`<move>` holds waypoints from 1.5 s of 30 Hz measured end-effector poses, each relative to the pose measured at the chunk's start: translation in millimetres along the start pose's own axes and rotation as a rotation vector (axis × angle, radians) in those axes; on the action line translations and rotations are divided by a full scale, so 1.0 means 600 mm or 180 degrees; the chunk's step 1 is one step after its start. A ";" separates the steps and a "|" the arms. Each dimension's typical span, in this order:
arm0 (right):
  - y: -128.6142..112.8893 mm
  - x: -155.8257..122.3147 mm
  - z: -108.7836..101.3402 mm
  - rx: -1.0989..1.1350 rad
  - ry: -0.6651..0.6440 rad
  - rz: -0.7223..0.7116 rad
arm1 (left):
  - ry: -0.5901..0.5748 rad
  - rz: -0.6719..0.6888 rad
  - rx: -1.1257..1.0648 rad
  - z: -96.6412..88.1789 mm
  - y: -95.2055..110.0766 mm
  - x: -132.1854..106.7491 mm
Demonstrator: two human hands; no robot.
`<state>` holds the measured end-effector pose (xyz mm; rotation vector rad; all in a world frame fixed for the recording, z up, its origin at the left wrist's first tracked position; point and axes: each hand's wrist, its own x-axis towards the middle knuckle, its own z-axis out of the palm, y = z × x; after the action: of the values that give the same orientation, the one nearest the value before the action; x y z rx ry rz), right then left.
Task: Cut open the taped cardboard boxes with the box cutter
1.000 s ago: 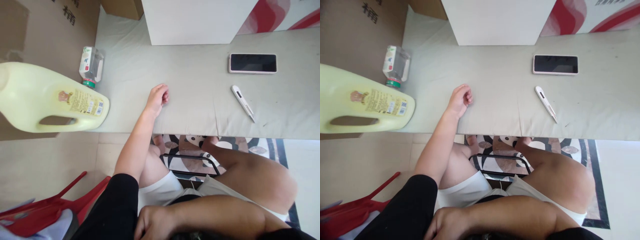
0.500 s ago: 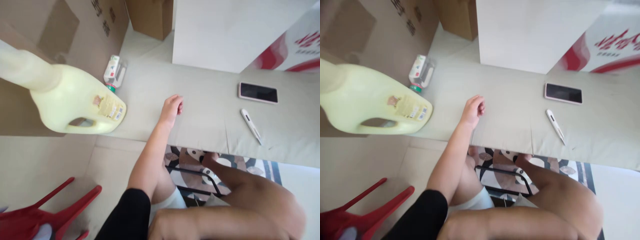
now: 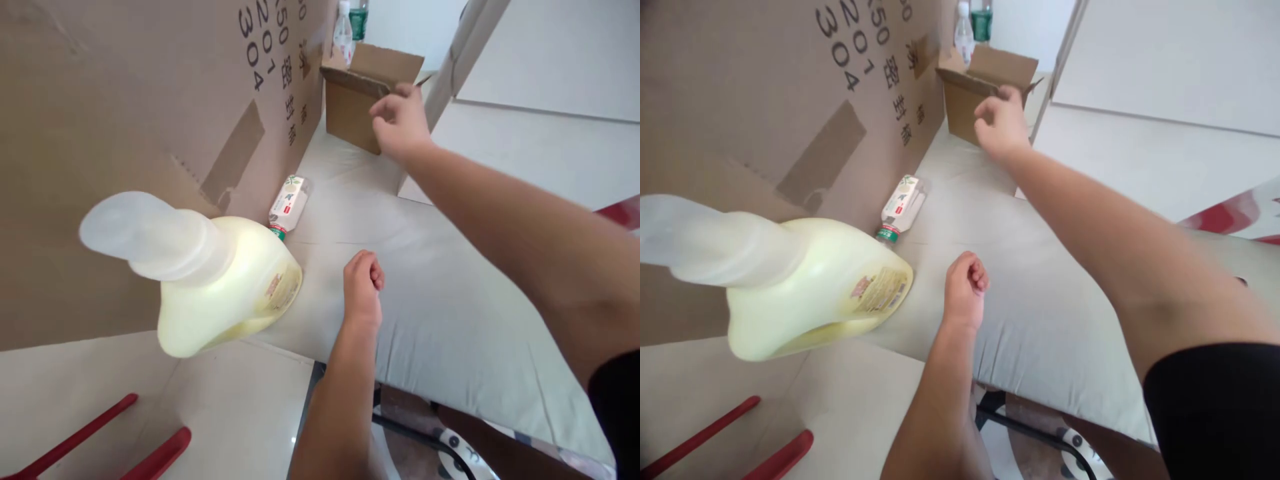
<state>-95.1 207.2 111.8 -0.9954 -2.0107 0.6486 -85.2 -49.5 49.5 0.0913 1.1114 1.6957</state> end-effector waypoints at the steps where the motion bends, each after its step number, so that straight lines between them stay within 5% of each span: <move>1: 0.016 0.041 0.009 -0.0119 0.0099 0.0216 | 0.0009 -0.0036 0.0001 -0.001 0.001 0.003; 5: 0.066 0.136 0.019 -0.0380 -0.0094 0.0760 | 0.0025 -0.0137 -0.0047 -0.002 0.001 0.012; 9: 0.061 0.120 0.010 -0.0410 -0.0140 0.0324 | 0.0029 -0.0124 -0.0071 0.003 -0.003 0.015; 12: 0.010 0.055 -0.011 -0.0529 -0.0215 0.0083 | 0.0110 0.0051 0.0033 0.007 -0.009 0.016; 17: -0.073 -0.085 -0.064 -0.0476 -0.0211 0.0197 | 0.0592 0.0999 0.0051 0.009 -0.013 0.020; 22: -0.077 -0.230 -0.106 0.0264 0.0134 0.0950 | 0.1000 0.1649 0.0101 0.010 -0.005 0.017; 27: -0.062 -0.314 -0.144 0.0239 -0.0098 0.0476 | 0.1142 0.1892 0.0247 0.005 -0.011 0.011; 34: -0.035 -0.269 -0.170 -0.0668 -0.0307 0.0158 | 0.0802 0.1705 0.0380 0.005 -0.016 0.015; 42: -0.004 -0.163 -0.135 -0.1402 -0.0502 0.0401 | 0.0735 0.1537 0.0325 0.007 -0.008 0.038; 45: 0.004 -0.154 -0.127 -0.1420 -0.0365 0.0079 | 0.0750 0.1556 0.0307 0.004 -0.006 0.041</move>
<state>3.8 140.0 113.8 -1.2640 -2.3040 0.2746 -92.3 -28.4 37.7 0.2456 1.4301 2.1241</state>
